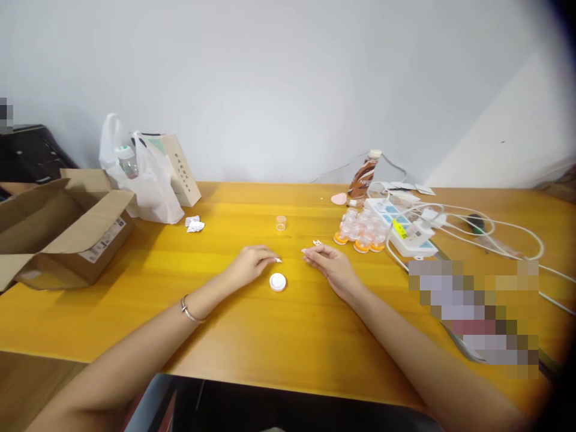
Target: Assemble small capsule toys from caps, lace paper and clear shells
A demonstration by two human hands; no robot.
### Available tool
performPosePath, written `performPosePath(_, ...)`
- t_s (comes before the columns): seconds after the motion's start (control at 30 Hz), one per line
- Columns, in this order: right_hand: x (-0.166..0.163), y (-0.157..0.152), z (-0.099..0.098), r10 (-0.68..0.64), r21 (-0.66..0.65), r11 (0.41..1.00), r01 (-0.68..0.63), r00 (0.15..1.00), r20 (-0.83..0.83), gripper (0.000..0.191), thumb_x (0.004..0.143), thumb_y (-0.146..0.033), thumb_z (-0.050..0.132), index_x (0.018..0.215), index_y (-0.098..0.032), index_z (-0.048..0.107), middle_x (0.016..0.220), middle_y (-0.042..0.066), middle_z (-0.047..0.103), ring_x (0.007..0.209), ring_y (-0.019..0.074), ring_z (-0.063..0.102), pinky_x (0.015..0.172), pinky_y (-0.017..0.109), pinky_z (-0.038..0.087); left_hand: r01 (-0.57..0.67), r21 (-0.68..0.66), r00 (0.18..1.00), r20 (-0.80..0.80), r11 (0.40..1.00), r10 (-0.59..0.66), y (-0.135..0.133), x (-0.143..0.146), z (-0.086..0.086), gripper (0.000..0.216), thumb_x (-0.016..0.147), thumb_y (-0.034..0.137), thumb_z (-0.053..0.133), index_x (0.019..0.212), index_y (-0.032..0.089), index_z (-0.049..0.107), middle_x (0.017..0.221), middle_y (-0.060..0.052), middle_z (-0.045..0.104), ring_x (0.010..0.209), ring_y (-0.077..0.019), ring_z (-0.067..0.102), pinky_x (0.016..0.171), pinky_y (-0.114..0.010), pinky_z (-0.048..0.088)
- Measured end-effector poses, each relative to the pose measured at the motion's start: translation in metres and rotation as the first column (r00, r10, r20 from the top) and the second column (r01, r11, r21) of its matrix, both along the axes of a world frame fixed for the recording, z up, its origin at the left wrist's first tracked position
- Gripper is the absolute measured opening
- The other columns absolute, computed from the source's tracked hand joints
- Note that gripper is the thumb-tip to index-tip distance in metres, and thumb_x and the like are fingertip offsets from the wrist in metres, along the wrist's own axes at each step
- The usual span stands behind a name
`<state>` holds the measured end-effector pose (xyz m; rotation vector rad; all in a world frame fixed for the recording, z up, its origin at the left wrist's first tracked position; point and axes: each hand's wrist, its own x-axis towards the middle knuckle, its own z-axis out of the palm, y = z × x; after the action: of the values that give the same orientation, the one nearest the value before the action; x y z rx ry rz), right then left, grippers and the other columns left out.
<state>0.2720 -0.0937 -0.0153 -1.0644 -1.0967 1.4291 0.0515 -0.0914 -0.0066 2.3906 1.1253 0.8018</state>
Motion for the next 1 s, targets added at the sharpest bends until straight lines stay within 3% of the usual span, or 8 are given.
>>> performPosePath(0.23,-0.003,-0.009,0.005,0.036,-0.082,0.996,-0.047,0.991,-0.132,0.032,0.063,-0.029,0.071,0.093,-0.023,0.061,0.074,-0.001,0.069,0.065,0.0104,0.064,0.073,0.027,0.053,-0.093,-0.036,0.978,0.184,0.995,0.098,-0.012,0.001,0.003,0.019,0.082,0.022,0.05,0.091,0.018,0.067,0.092,-0.006,0.068,0.084,-0.015,0.064,0.079,-0.028,0.049)
performPosePath(0.37,-0.009,-0.016,0.008,0.096,-0.071,0.991,-0.109,0.981,-0.168,0.022,0.062,-0.027,0.072,0.082,-0.019,0.067,0.082,0.001,0.07,0.08,0.0124,0.065,0.086,0.027,0.049,-0.134,-0.119,0.933,0.319,0.984,0.166,-0.022,0.012,0.006,0.02,0.078,0.026,0.057,0.095,0.016,0.064,0.09,-0.005,0.067,0.081,-0.0144,0.064,0.075,-0.027,0.052)
performPosePath(0.5,-0.012,-0.022,0.011,0.103,-0.118,0.984,-0.131,0.97,-0.219,0.016,0.062,-0.027,0.072,0.075,-0.019,0.066,0.08,0.0,0.07,0.075,0.0118,0.066,0.079,0.024,0.051,-0.145,-0.113,0.912,0.37,0.983,0.177,-0.03,0.017,0.005,0.018,0.077,0.026,0.059,0.091,0.016,0.062,0.086,-0.004,0.064,0.079,-0.0131,0.064,0.074,-0.025,0.053)
performPosePath(0.7,-0.013,-0.025,0.014,0.129,-0.21,0.955,-0.209,0.931,-0.34,0.012,0.066,-0.023,0.07,0.076,-0.021,0.064,0.073,-0.003,0.068,0.066,0.0064,0.063,0.062,0.016,0.047,-0.086,0.179,0.957,0.288,0.98,0.032,-0.034,0.016,0.002,0.015,0.082,0.019,0.052,0.095,0.017,0.059,0.088,-0.005,0.063,0.082,-0.0123,0.06,0.074,-0.025,0.05)
performPosePath(0.87,-0.016,-0.027,0.012,0.099,-0.253,0.942,-0.221,0.902,-0.42,0.013,0.064,-0.021,0.072,0.074,-0.02,0.064,0.07,-0.005,0.064,0.063,0.0047,0.057,0.06,0.017,0.042,-0.048,0.411,0.982,0.188,0.91,-0.033,-0.034,0.015,0.0,0.021,0.082,0.013,0.053,0.102,0.018,0.055,0.089,-0.005,0.065,0.077,-0.0125,0.059,0.071,-0.026,0.047)
performPosePath(1.0,-0.019,-0.031,0.013,0.129,-0.27,0.921,-0.281,0.874,-0.469,0.013,0.064,-0.021,0.073,0.072,-0.019,0.064,0.065,-0.005,0.06,0.06,0.0045,0.051,0.06,0.019,0.039,-0.049,0.502,0.98,0.192,0.863,-0.056,-0.034,0.016,-0.002,0.021,0.08,0.009,0.054,0.1,0.017,0.055,0.082,-0.005,0.064,0.072,-0.0121,0.057,0.066,-0.025,0.046)
